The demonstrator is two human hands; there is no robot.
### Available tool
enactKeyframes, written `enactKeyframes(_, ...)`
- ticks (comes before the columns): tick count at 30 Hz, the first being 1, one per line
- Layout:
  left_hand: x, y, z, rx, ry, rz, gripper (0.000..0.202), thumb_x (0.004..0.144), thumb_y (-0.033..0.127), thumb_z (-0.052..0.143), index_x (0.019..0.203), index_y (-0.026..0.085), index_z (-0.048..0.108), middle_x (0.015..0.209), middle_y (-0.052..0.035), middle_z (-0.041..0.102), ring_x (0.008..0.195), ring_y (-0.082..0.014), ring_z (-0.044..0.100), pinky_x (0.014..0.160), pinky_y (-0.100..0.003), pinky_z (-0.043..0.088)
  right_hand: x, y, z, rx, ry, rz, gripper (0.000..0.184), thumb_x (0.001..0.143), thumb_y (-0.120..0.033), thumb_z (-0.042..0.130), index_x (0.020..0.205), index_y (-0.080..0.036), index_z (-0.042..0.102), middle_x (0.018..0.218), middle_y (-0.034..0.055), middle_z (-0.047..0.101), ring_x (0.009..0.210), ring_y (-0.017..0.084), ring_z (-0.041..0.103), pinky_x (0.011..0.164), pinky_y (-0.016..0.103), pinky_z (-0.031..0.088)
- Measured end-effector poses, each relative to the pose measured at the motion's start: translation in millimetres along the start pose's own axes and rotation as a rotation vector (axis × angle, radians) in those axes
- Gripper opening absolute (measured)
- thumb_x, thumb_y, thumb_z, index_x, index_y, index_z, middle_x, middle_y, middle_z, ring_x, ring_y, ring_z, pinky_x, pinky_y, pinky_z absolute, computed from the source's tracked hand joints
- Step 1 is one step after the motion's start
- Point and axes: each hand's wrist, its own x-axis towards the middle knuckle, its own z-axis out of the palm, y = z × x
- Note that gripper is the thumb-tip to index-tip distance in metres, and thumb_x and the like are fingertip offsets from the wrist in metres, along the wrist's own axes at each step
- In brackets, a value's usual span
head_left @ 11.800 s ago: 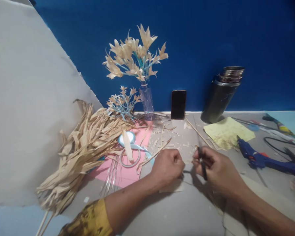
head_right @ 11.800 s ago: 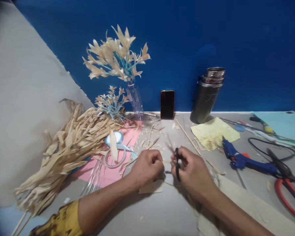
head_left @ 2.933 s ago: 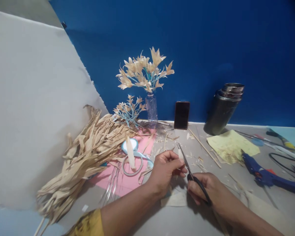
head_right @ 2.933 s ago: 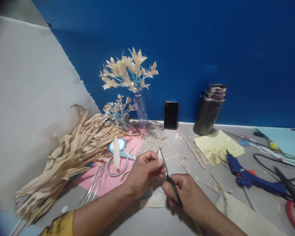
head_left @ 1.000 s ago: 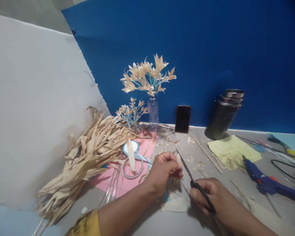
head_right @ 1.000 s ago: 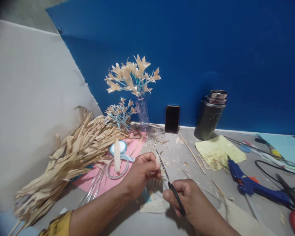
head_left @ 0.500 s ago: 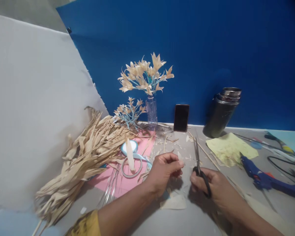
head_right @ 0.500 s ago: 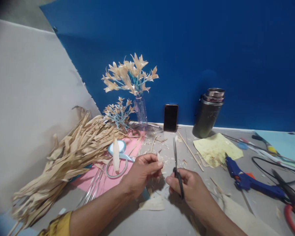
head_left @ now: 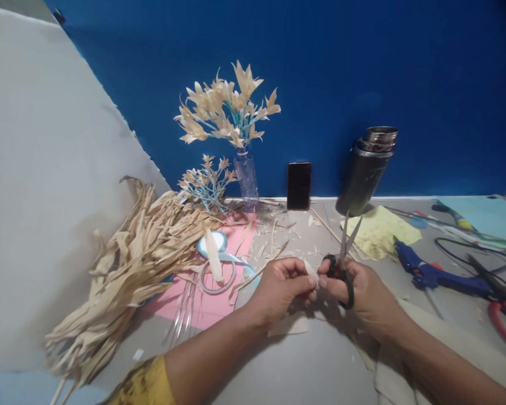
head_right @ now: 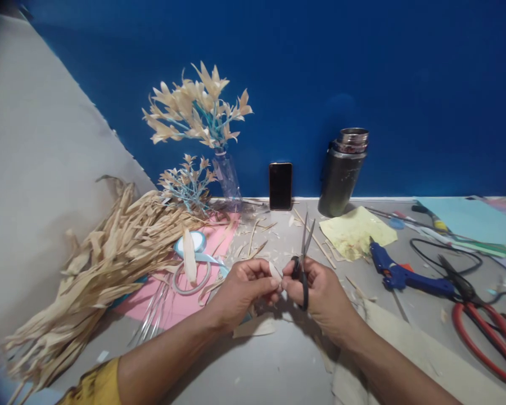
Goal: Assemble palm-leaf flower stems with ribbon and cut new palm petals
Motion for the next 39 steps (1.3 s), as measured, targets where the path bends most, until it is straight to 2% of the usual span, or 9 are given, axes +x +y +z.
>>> enactKeyframes(3, 0, 1, -0.6, -0.033, -0.005, -0.017, 0.033, 0.061, 0.035, 0.083, 0.071, 0.015, 0.059, 0.063, -0.0036, 0.065, 0.052, -0.0115, 0.059, 0.054, -0.023, 0.045, 0, 3, -2, 0.033, -0.032, 0.008, 0.033, 0.067, -0.034, 0.074, 0.090, -0.018, 0.057, 0.072, 0.0018, 0.067, 0.066, 0.019, 0.062, 0.060, 0.028, 0.046)
enactKeyframes(7, 1, 2, -3.0, -0.095, -0.057, -0.060, 0.032, 0.070, 0.043, 0.075, 0.071, 0.014, 0.060, 0.065, -0.0048, 0.065, 0.054, -0.0122, 0.060, 0.053, -0.023, 0.045, -2, 2, -4, 0.034, -0.044, 0.008, 0.032, 0.066, -0.033, 0.073, 0.088, -0.018, 0.057, 0.066, -0.0015, 0.062, 0.057, 0.014, 0.054, 0.053, 0.025, 0.042)
enactKeyframes(12, 0, 3, -4.5, -0.067, -0.089, -0.113, 0.024, 0.065, 0.030, 0.077, 0.067, 0.015, 0.057, 0.057, -0.0010, 0.060, 0.051, -0.0106, 0.057, 0.053, -0.022, 0.044, -2, -1, -6, -0.006, -0.088, -0.019, 0.027, 0.063, -0.032, 0.073, 0.081, -0.017, 0.059, 0.061, -0.0032, 0.057, 0.053, 0.012, 0.049, 0.050, 0.023, 0.041)
enactKeyframes(17, 1, 5, -3.3, -0.110, -0.023, -0.062, 0.024, 0.063, 0.027, 0.077, 0.066, 0.016, 0.056, 0.057, -0.0003, 0.060, 0.051, -0.0100, 0.057, 0.054, -0.022, 0.044, 0, -2, -9, -0.060, 0.012, -0.033, 0.028, 0.069, -0.037, 0.071, 0.086, -0.017, 0.062, 0.062, -0.0037, 0.053, 0.053, 0.011, 0.046, 0.049, 0.023, 0.039)
enactKeyframes(19, 1, 6, -3.6, -0.124, -0.006, -0.046, 0.024, 0.063, 0.026, 0.077, 0.066, 0.016, 0.056, 0.056, -0.0003, 0.060, 0.051, -0.0100, 0.056, 0.054, -0.022, 0.043, 0, -3, -8, -0.060, 0.012, -0.031, 0.031, 0.071, -0.041, 0.072, 0.088, -0.017, 0.062, 0.062, -0.0043, 0.052, 0.055, 0.011, 0.046, 0.050, 0.023, 0.039)
enactKeyframes(26, 1, 4, -3.2, -0.169, -0.032, -0.100, 0.024, 0.063, 0.028, 0.077, 0.070, 0.016, 0.057, 0.060, -0.0009, 0.061, 0.053, -0.0107, 0.058, 0.055, -0.023, 0.044, -4, -5, 1, -0.044, 0.044, -0.018, 0.034, 0.063, -0.041, 0.074, 0.083, -0.018, 0.060, 0.063, -0.0030, 0.057, 0.055, 0.013, 0.049, 0.053, 0.025, 0.040)
enactKeyframes(28, 1, 8, -3.9, -0.187, -0.011, -0.074, 0.023, 0.062, 0.026, 0.076, 0.069, 0.016, 0.057, 0.060, -0.0004, 0.060, 0.054, -0.0113, 0.058, 0.055, -0.023, 0.044, -3, -4, 0, -0.062, -0.016, -0.016, 0.035, 0.065, -0.045, 0.074, 0.082, -0.018, 0.059, 0.063, -0.0025, 0.057, 0.056, 0.013, 0.048, 0.053, 0.025, 0.039)
enactKeyframes(34, 2, 26, -10.9, -0.223, 0.083, 0.070, 0.018, 0.061, 0.023, 0.072, 0.064, 0.016, 0.056, 0.060, -0.0011, 0.060, 0.059, -0.0145, 0.063, 0.058, -0.025, 0.047, -5, 0, 0, -0.209, -0.416, -0.011, 0.054, 0.077, -0.069, 0.061, 0.072, -0.016, 0.058, 0.063, 0.0012, 0.056, 0.057, 0.012, 0.044, 0.052, 0.024, 0.033)
enactKeyframes(39, 3, 26, -12.5, -0.208, 0.116, 0.116, 0.016, 0.059, 0.022, 0.070, 0.064, 0.017, 0.056, 0.057, 0.0011, 0.059, 0.054, -0.0143, 0.062, 0.061, -0.028, 0.050, -8, 0, 3, -0.243, -0.503, -0.034, 0.061, 0.077, -0.076, 0.056, 0.067, -0.017, 0.056, 0.064, 0.0028, 0.057, 0.060, 0.014, 0.046, 0.053, 0.024, 0.034)
